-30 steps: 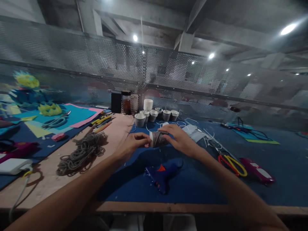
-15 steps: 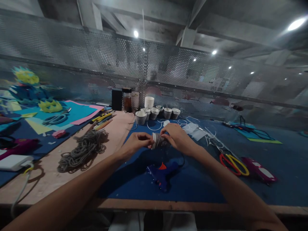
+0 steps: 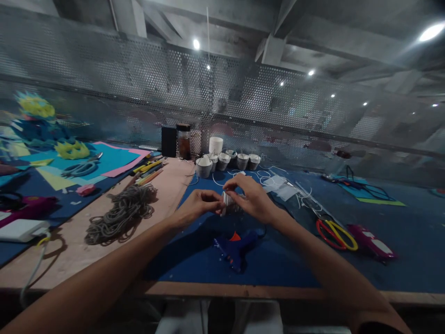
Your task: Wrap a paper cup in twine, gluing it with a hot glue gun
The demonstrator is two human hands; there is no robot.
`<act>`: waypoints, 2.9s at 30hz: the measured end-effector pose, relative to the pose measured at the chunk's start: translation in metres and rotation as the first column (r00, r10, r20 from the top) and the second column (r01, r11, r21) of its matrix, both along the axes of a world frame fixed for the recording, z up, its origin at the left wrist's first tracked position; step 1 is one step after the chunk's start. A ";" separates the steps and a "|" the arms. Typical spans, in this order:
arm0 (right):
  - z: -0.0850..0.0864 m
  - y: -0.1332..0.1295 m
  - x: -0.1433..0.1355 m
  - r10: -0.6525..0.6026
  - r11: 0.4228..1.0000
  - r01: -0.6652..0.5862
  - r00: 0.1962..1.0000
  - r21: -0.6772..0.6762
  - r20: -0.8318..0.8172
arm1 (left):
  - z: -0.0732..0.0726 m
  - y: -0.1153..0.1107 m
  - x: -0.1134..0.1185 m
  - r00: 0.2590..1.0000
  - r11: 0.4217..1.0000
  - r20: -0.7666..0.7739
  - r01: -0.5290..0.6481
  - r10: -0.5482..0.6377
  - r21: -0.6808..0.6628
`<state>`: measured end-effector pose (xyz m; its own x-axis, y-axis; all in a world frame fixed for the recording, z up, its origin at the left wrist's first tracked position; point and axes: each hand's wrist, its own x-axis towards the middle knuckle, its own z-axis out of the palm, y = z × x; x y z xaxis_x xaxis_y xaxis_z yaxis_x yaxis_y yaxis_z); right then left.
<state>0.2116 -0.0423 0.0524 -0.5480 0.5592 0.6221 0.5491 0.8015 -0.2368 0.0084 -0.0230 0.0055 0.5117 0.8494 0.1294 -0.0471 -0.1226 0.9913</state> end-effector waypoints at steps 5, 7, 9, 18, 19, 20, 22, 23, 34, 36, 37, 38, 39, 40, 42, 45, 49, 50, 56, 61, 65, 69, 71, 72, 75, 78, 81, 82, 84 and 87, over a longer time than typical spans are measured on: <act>-0.007 0.010 0.002 -0.098 0.995 0.099 0.995 0.022 -0.029 | 0.002 -0.001 0.001 1.000 1.000 -0.025 0.006 -0.006 0.002; -0.009 0.013 0.005 -0.112 0.994 0.113 0.993 0.005 -0.036 | 0.002 -0.001 0.001 0.999 1.000 -0.043 0.024 -0.023 0.006; -0.011 0.015 0.007 -0.125 0.992 0.125 0.991 -0.003 -0.044 | 0.002 -0.001 0.000 0.998 0.999 -0.058 0.032 -0.032 0.014; -0.015 0.016 0.014 -0.144 0.989 0.143 0.988 -0.032 -0.048 | 0.003 -0.002 -0.002 0.997 0.998 -0.059 0.048 -0.045 0.034; -0.016 0.017 0.014 -0.146 0.989 0.144 0.988 -0.043 -0.046 | 0.003 -0.001 -0.002 0.997 0.998 -0.055 0.054 -0.052 0.032; -0.017 0.017 0.014 -0.146 0.988 0.143 0.988 -0.056 -0.045 | 0.002 0.000 -0.002 0.997 0.998 -0.053 0.060 -0.058 0.028; -0.018 0.019 0.015 -0.135 0.987 0.130 0.990 -0.091 -0.046 | 0.001 0.002 -0.002 0.997 0.998 -0.045 0.060 -0.059 0.024; -0.018 0.020 0.016 -0.130 0.986 0.123 0.990 -0.111 -0.053 | 0.000 0.002 -0.002 0.998 0.998 -0.035 0.054 -0.053 0.024; -0.020 -0.008 0.041 -0.179 0.897 0.170 0.984 -0.408 0.016 | 0.002 0.005 -0.002 0.992 1.000 0.127 -0.020 0.019 0.007; -0.026 -0.012 0.037 -0.249 0.905 0.211 0.967 -0.370 -0.056 | 0.004 0.004 -0.002 0.982 0.995 0.166 -0.092 0.085 0.036; -0.028 -0.012 0.035 -0.284 0.904 0.228 0.952 -0.361 -0.111 | 0.005 0.004 -0.003 0.972 0.987 0.187 -0.156 0.144 0.048; -0.031 -0.012 0.033 -0.311 0.902 0.233 0.934 -0.362 -0.174 | 0.006 0.005 -0.003 0.956 0.973 0.205 -0.226 0.210 0.055; -0.033 -0.011 0.031 -0.330 0.899 0.227 0.914 -0.374 -0.238 | 0.005 0.005 -0.003 0.936 0.954 0.216 -0.296 0.279 0.053; -0.035 -0.010 0.029 -0.341 0.896 0.209 0.890 -0.393 -0.303 | 0.005 0.005 -0.003 0.923 0.941 0.214 -0.336 0.321 0.039; -0.038 -0.007 0.025 -0.349 0.884 0.147 0.840 -0.444 -0.415 | 0.003 0.003 -0.001 0.926 0.944 0.193 -0.330 0.324 -0.004; -0.042 -0.005 0.017 -0.351 0.869 0.054 0.768 -0.491 -0.536 | 0.001 -0.005 0.007 0.960 0.972 0.155 -0.225 0.232 -0.064; -0.046 -0.006 0.006 -0.346 0.872 0.024 0.736 -0.489 -0.582 | 0.005 -0.020 0.024 0.970 0.982 0.216 -0.076 0.113 -0.174; -0.046 -0.007 0.003 -0.346 0.876 0.031 0.736 -0.482 -0.581 | 0.007 -0.022 0.028 0.962 0.977 0.246 -0.070 0.119 -0.200; -0.049 -0.017 -0.004 -0.333 0.879 0.048 0.774 -0.475 -0.538 | 0.011 -0.026 0.046 0.922 0.973 0.342 -0.120 0.182 -0.195; -0.050 -0.023 -0.003 -0.262 0.883 -0.037 0.788 -0.468 -0.556 | 0.012 -0.025 0.047 0.924 0.973 0.308 -0.199 0.225 -0.115; -0.051 -0.020 0.000 -0.292 0.895 0.013 0.771 -0.445 -0.566 | 0.012 -0.024 0.046 0.939 0.977 0.273 -0.200 0.211 -0.070; -0.052 -0.018 0.002 -0.287 0.903 0.012 0.762 -0.430 -0.580 | 0.013 -0.022 0.046 0.944 0.979 0.258 -0.199 0.205 -0.051; -0.052 -0.019 0.002 -0.272 0.904 -0.013 0.753 -0.427 -0.599 | 0.013 -0.022 0.047 0.946 0.980 0.255 -0.195 0.199 -0.044; -0.052 -0.020 0.002 -0.265 0.905 -0.024 0.749 -0.425 -0.607 | 0.013 -0.022 0.046 0.946 0.981 0.259 -0.192 0.195 -0.040; -0.051 -0.023 0.002 -0.268 0.908 -0.018 0.743 -0.419 -0.613 | 0.013 -0.023 0.047 0.947 0.984 0.267 -0.178 0.180 -0.032; -0.050 -0.025 0.003 -0.288 0.914 0.027 0.746 -0.406 -0.600 | 0.012 -0.023 0.049 0.950 0.986 0.266 -0.168 0.165 -0.012; -0.051 -0.025 0.004 -0.291 0.924 0.069 0.764 -0.376 -0.576 | 0.013 -0.022 0.051 0.955 0.982 0.235 -0.189 0.182 0.005; -0.051 -0.025 0.005 -0.291 0.927 0.083 0.775 -0.366 -0.561 | 0.014 -0.021 0.051 0.955 0.980 0.230 -0.197 0.190 0.008; -0.050 -0.025 0.008 -0.296 0.933 0.125 0.801 -0.338 -0.521 | 0.016 -0.020 0.051 0.953 0.980 0.236 -0.197 0.190 0.005; -0.046 -0.022 0.015 -0.320 0.945 0.229 0.793 -0.234 -0.518 | 0.018 -0.018 0.050 0.956 0.987 0.248 -0.161 0.158 -0.011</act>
